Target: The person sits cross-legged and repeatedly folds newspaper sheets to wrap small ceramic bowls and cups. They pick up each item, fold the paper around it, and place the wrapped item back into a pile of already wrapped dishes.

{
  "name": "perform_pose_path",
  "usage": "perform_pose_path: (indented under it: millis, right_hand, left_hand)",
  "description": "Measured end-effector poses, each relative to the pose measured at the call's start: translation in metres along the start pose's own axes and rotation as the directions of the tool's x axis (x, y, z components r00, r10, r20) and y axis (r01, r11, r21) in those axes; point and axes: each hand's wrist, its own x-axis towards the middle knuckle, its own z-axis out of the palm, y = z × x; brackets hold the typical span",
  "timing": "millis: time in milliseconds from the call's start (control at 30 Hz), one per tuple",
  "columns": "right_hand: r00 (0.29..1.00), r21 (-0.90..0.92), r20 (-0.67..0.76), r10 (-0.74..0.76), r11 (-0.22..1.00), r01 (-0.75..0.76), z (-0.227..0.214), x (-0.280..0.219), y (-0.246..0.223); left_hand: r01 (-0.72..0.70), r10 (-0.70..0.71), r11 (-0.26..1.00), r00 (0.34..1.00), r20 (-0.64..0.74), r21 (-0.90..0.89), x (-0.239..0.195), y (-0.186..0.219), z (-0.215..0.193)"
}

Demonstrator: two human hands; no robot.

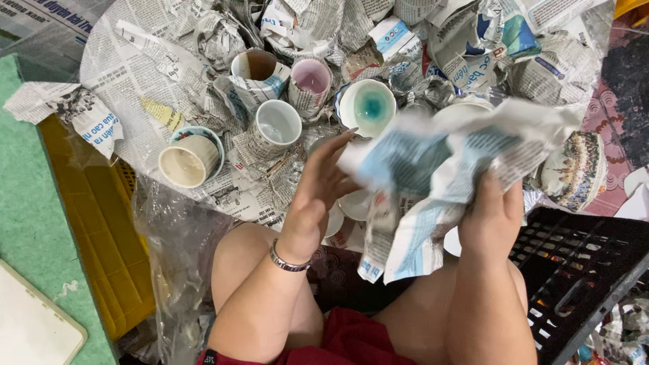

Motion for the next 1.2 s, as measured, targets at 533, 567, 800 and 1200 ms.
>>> perform_pose_path:
  millis: [533, 567, 800, 1200]
  right_hand:
    - [0.854, -0.705, 0.492, -0.168, 0.499, 0.504, 0.076, -0.021, -0.025]
    - [0.834, -0.745, 0.531, -0.149, 0.388, 0.543, 0.076, -0.021, -0.026]
    - [0.909, -0.317, 0.413, 0.056, 0.944, 0.086, 0.045, -0.006, -0.032]
    - [0.988, -0.274, 0.115, -0.103, 0.953, 0.131, 0.009, -0.014, 0.002]
  left_hand:
    - [-0.09, -0.062, 0.584, 0.986, 0.155, 0.806, -0.011, -0.02, 0.011]
    - [0.016, -0.066, 0.799, 0.996, 0.062, 0.602, -0.012, -0.024, 0.008]
    - [0.184, -0.187, 0.981, 0.982, -0.03, -0.065, -0.023, -0.022, -0.043]
    - [0.041, -0.061, 0.825, 0.998, 0.018, 0.564, 0.005, 0.007, -0.003]
